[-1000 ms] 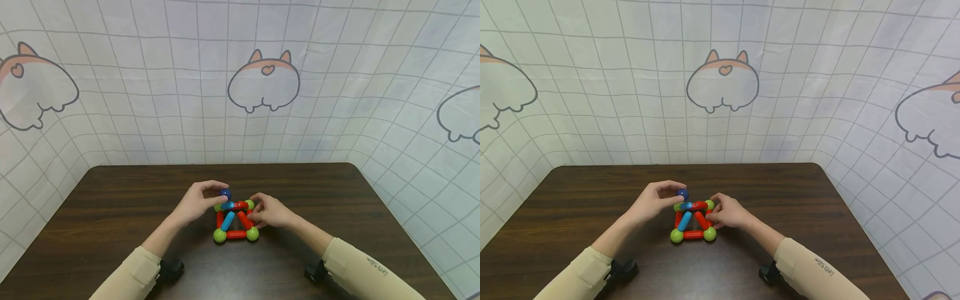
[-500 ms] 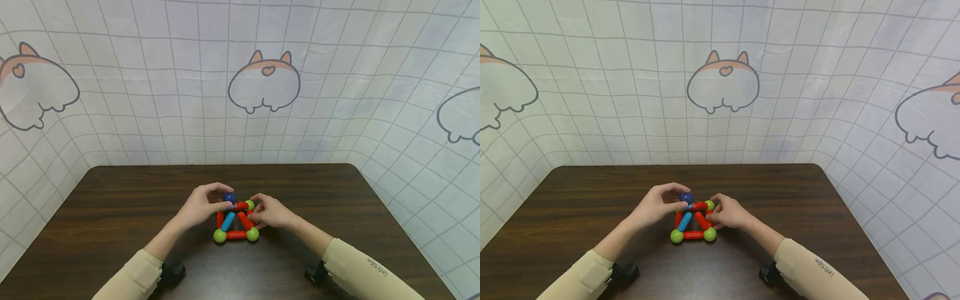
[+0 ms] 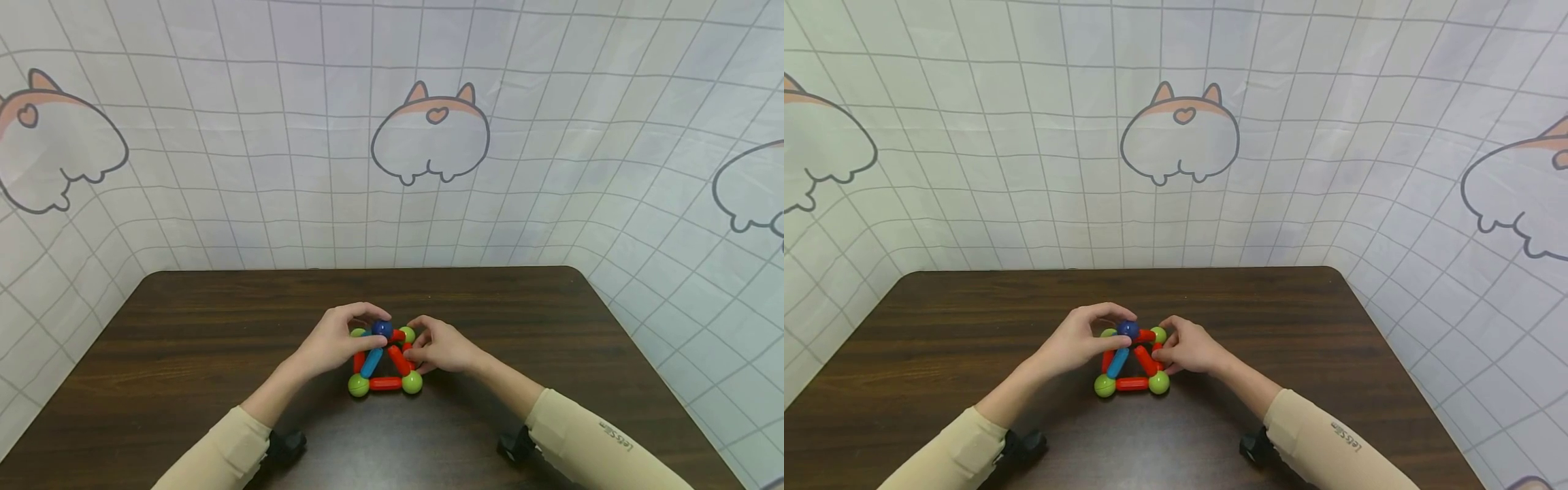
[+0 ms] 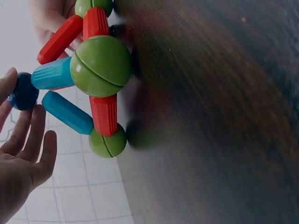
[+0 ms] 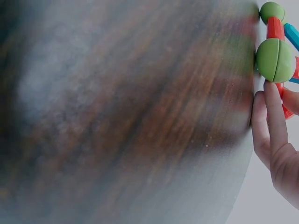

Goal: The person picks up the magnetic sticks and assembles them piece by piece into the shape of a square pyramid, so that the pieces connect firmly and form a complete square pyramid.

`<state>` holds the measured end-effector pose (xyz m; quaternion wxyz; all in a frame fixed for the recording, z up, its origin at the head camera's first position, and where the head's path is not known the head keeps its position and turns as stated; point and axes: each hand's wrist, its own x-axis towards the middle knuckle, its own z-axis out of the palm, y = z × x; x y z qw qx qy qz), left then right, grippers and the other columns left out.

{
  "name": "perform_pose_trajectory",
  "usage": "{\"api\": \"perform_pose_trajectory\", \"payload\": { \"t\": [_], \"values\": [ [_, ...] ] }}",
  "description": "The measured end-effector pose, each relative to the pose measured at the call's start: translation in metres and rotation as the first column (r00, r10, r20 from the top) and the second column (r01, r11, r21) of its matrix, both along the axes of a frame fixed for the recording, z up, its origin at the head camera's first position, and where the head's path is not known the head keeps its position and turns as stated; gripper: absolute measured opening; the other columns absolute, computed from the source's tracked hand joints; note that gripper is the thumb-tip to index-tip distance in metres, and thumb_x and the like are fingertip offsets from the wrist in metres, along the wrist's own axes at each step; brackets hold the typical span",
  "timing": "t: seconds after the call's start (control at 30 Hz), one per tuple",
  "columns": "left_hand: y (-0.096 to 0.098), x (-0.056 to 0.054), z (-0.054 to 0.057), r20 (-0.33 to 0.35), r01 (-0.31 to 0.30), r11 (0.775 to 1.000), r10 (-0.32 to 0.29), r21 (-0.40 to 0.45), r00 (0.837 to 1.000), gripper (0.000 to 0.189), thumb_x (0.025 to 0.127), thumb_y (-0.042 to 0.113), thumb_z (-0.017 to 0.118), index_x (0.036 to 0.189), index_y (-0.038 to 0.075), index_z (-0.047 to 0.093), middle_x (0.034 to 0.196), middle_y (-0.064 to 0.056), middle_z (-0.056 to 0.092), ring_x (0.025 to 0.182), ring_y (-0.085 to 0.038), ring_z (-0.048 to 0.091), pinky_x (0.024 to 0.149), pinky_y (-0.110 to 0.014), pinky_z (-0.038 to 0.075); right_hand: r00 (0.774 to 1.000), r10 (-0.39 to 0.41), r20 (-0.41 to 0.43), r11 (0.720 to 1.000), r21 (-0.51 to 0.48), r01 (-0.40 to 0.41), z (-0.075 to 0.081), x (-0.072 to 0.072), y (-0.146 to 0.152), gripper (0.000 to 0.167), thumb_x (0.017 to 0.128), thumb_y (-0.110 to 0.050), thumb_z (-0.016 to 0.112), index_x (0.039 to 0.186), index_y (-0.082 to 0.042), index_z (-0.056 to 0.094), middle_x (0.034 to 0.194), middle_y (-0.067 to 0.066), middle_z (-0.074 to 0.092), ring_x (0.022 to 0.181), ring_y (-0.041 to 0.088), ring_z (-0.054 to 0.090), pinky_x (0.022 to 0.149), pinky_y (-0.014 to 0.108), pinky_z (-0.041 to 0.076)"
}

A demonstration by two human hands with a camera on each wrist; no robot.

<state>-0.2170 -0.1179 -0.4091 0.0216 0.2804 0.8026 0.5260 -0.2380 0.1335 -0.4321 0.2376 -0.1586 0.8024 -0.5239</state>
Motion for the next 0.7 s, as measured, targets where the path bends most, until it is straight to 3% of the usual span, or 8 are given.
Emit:
{"api": "perform_pose_trajectory", "payload": {
  "t": [0.17, 0.5, 0.7],
  "values": [
    [0.0010, 0.0002, -0.0014, -0.016, 0.009, 1.000, -0.010, -0.023, 1.000, 0.033, 0.090, 0.014, 0.082, 0.121, 0.012, 0.071, 0.112, 0.003, 0.071, 0.101, -0.018, 0.065, 0.094, -0.052, 0.053, 1.000, 0.002, -0.006, 1.000, 0.005, -0.002, 0.0004, 0.0004, -0.0001, 0.056, 0.095, -0.001, 0.071, 0.143, 0.006, 0.044, 0.096, 0.018, 0.063, 0.076, 0.024, 0.071, 0.071, 0.039, 0.062],
    [0.0015, 0.0004, -0.0030, -0.005, 0.026, 0.997, -0.026, -0.078, 1.000, 0.032, 0.091, 0.017, 0.081, 0.121, 0.014, 0.071, 0.114, 0.005, 0.070, 0.107, -0.018, 0.063, 0.102, -0.053, 0.048, 1.000, -0.004, -0.005, 1.000, 0.007, 0.004, 0.0003, 0.0001, -0.0015, 0.055, 0.094, -0.001, 0.072, 0.142, 0.006, 0.045, 0.096, 0.017, 0.063, 0.078, 0.024, 0.070, 0.070, 0.039, 0.062],
    [0.0002, -0.0002, -0.0037, 0.000, 0.022, 0.996, -0.022, -0.092, 1.000, 0.025, 0.098, 0.023, 0.073, 0.122, 0.015, 0.072, 0.115, 0.005, 0.070, 0.109, -0.017, 0.064, 0.103, -0.052, 0.047, 1.000, -0.008, -0.004, 1.000, 0.002, 0.008, 0.0004, 0.0007, -0.0013, 0.056, 0.094, -0.001, 0.072, 0.142, 0.006, 0.045, 0.096, 0.018, 0.063, 0.078, 0.025, 0.070, 0.070, 0.039, 0.062]
  ]
}}
